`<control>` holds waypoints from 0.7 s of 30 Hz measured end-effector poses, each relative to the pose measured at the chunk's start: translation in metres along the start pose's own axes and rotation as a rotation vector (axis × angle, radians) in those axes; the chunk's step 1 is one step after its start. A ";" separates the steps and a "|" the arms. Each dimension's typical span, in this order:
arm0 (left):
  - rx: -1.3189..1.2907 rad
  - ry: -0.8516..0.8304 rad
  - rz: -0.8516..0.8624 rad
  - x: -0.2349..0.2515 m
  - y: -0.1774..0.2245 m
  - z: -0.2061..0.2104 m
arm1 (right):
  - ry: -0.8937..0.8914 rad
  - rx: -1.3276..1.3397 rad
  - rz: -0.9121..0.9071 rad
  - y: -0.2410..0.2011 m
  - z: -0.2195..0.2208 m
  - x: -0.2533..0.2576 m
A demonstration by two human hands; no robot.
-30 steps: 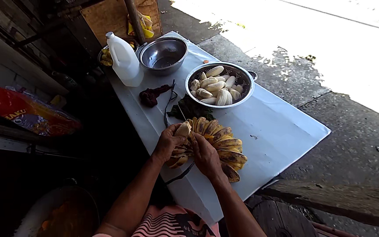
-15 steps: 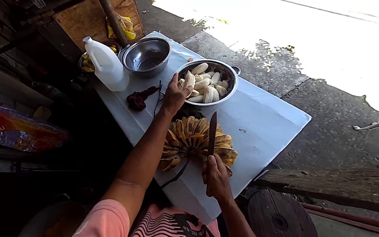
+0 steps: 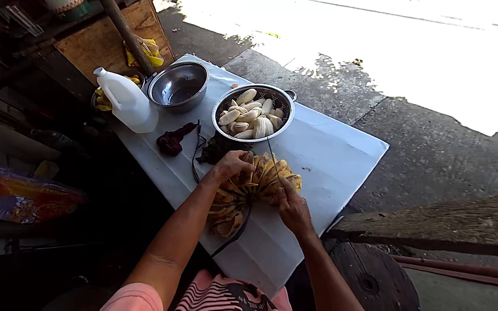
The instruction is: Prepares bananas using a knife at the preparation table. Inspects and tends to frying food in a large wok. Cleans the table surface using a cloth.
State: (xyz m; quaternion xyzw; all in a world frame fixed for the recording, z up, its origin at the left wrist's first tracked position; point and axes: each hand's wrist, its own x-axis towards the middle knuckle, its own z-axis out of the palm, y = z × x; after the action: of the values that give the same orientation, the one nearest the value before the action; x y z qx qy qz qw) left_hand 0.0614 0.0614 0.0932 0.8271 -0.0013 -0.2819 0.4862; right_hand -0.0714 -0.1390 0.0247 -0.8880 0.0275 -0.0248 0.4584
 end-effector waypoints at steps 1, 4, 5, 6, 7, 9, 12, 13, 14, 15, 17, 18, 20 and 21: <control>-0.058 -0.002 0.043 -0.005 -0.005 0.001 | -0.026 -0.062 -0.027 -0.006 -0.002 -0.003; -0.161 -0.021 0.119 -0.002 -0.019 0.002 | -0.079 -0.239 -0.035 -0.024 -0.007 -0.015; -0.178 -0.010 0.137 -0.003 -0.021 0.004 | -0.101 -0.300 -0.023 -0.028 -0.007 -0.018; -0.189 0.010 0.151 -0.005 -0.022 0.006 | -0.129 -0.353 -0.010 -0.033 -0.006 -0.017; -0.188 0.030 0.161 -0.010 -0.023 0.007 | -0.156 -0.370 -0.001 -0.039 -0.003 -0.013; -0.158 0.061 0.189 -0.024 -0.024 0.007 | -0.230 -0.245 0.026 -0.052 0.006 0.005; -0.167 0.117 0.253 -0.027 -0.035 0.016 | -0.267 0.189 0.089 -0.051 0.022 0.030; -0.197 0.148 0.271 -0.026 -0.038 0.019 | -0.263 0.330 0.098 -0.049 0.026 0.033; -0.228 0.183 0.276 -0.025 -0.038 0.023 | -0.249 0.434 0.099 -0.048 0.027 0.031; -0.256 0.222 0.270 -0.025 -0.036 0.027 | -0.230 0.505 0.097 -0.048 0.028 0.026; -0.302 0.297 0.236 -0.025 -0.029 0.034 | -0.205 0.585 0.091 -0.050 0.031 0.013; -0.324 0.322 0.215 -0.024 -0.027 0.037 | -0.189 0.611 0.087 -0.049 0.034 0.008; -0.358 0.331 0.208 -0.025 -0.026 0.043 | -0.151 0.707 0.073 -0.042 0.044 0.007; -0.374 0.315 0.235 -0.027 -0.026 0.044 | -0.116 0.771 0.076 -0.039 0.048 0.009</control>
State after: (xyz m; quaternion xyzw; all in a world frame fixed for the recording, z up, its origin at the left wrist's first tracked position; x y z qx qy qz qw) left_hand 0.0107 0.0475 0.0684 0.7508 0.0303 -0.0867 0.6541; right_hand -0.0583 -0.0776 0.0291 -0.6490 0.0228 0.0340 0.7597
